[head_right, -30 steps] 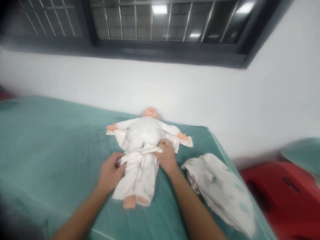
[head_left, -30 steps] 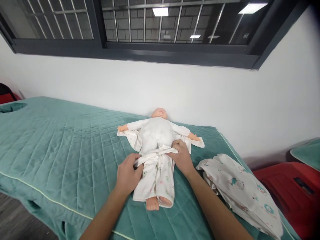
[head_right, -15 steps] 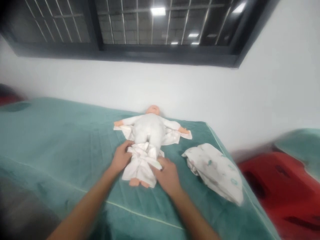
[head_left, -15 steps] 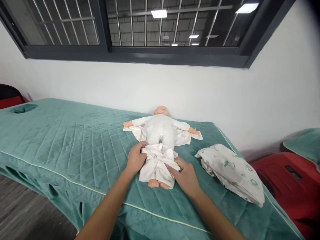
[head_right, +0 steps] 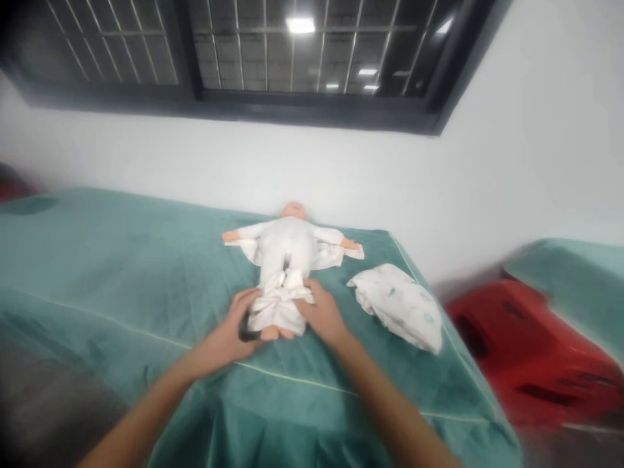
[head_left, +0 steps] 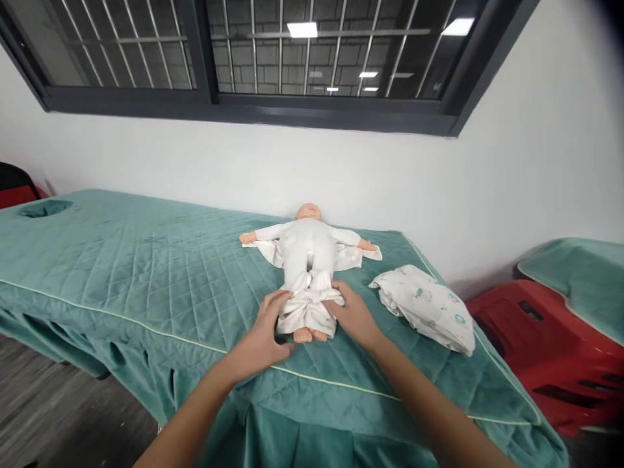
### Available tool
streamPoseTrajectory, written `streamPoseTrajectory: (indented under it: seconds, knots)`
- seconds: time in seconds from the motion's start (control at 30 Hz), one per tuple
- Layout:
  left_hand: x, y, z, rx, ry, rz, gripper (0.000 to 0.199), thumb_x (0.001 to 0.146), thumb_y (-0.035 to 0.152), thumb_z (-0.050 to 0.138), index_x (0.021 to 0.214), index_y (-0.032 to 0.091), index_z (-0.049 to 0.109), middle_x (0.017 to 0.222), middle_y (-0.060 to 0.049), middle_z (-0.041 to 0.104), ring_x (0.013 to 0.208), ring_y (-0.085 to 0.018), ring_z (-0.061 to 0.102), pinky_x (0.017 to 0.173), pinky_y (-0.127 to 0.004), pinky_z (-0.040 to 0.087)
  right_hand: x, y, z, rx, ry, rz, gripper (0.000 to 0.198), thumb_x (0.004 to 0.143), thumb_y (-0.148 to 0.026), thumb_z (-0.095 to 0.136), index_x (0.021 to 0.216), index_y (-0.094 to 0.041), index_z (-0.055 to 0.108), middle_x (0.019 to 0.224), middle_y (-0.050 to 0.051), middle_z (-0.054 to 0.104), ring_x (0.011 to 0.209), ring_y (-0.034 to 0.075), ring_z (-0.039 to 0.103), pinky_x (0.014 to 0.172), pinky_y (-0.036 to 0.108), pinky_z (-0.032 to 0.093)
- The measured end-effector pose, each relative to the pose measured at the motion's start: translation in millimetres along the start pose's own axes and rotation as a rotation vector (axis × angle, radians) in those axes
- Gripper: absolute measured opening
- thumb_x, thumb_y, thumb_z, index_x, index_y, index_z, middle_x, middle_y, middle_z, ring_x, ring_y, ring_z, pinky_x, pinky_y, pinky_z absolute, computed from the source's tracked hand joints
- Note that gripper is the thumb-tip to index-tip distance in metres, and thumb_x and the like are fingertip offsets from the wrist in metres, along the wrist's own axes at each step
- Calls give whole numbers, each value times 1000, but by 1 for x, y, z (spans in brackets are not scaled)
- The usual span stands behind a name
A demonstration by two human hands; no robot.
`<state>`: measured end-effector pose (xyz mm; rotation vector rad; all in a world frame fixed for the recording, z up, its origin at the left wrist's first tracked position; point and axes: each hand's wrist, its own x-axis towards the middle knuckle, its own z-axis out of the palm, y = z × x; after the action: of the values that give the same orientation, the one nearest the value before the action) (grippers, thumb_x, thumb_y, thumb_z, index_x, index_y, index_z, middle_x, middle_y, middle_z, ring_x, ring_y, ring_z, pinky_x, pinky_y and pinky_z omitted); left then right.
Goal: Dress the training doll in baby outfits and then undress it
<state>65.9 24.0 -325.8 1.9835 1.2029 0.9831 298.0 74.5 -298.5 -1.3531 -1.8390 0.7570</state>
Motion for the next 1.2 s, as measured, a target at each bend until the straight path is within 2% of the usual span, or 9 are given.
streamPoseTrajectory:
  seconds: [0.1,0.23,0.37,0.5,0.7,0.83,0.93,1.0,1.2]
  knots:
    - [-2,-1,7,139,-10,39,99,69,22,74,152,31,20,154,-11,25,144,-31,27,116,-45,33,-28,-15,-4,-26,-131,-32,32,86,-43,60,111,-23,57,104,3,67,92,23,62,80,34,46]
    - [4,0,12,329,72,117,83,75,29,69,149,28,31,142,-11,40,134,-30,37,112,-48,36,-47,-28,-9,-232,-170,-123,53,70,-48,78,112,-23,57,109,7,66,102,30,59,84,38,45]
    - [16,8,0,394,40,135,67,80,34,66,142,23,43,126,-11,53,117,-29,48,100,-44,44,-36,-34,-13,-314,-188,-98,48,74,-49,74,110,-23,56,103,7,67,94,29,61,78,36,43]
    - [21,14,-14,329,-18,124,46,83,31,62,127,23,55,117,-8,62,109,-26,56,96,-41,44,-21,-42,-19,-251,-234,-65,37,77,-47,70,103,-24,58,95,4,69,84,25,63,69,31,42]
    - [12,38,-33,54,-94,-81,39,76,21,58,115,25,62,107,-2,71,97,-23,65,87,-34,48,-23,-67,-32,-74,-294,16,31,71,-36,74,97,-24,65,93,2,70,82,23,63,66,30,47]
    - [9,65,-59,-84,-213,-106,27,71,20,58,96,17,67,96,-3,72,89,-23,65,77,-29,50,-27,-94,-48,147,-470,69,32,71,-40,76,96,-22,68,97,3,71,89,24,65,73,32,50]
    - [7,85,-84,-84,-355,-103,30,71,25,62,99,17,68,96,-2,72,88,-23,64,71,-27,50,-25,-115,-66,246,-571,56,34,75,-45,73,99,-21,69,100,4,71,93,24,65,77,33,49]
    - [4,97,-99,-37,-400,-81,32,70,28,66,101,20,69,97,-1,71,87,-22,64,69,-26,50,-22,-127,-79,191,-598,5,34,80,-50,67,94,-20,71,95,3,70,90,23,63,76,32,48]
    - [7,132,-135,195,-31,5,26,75,44,62,86,22,69,75,-3,66,75,-21,61,62,-27,46,-23,-167,-107,-128,-617,-92,46,82,-62,58,68,-20,70,72,2,63,66,17,54,61,29,41]
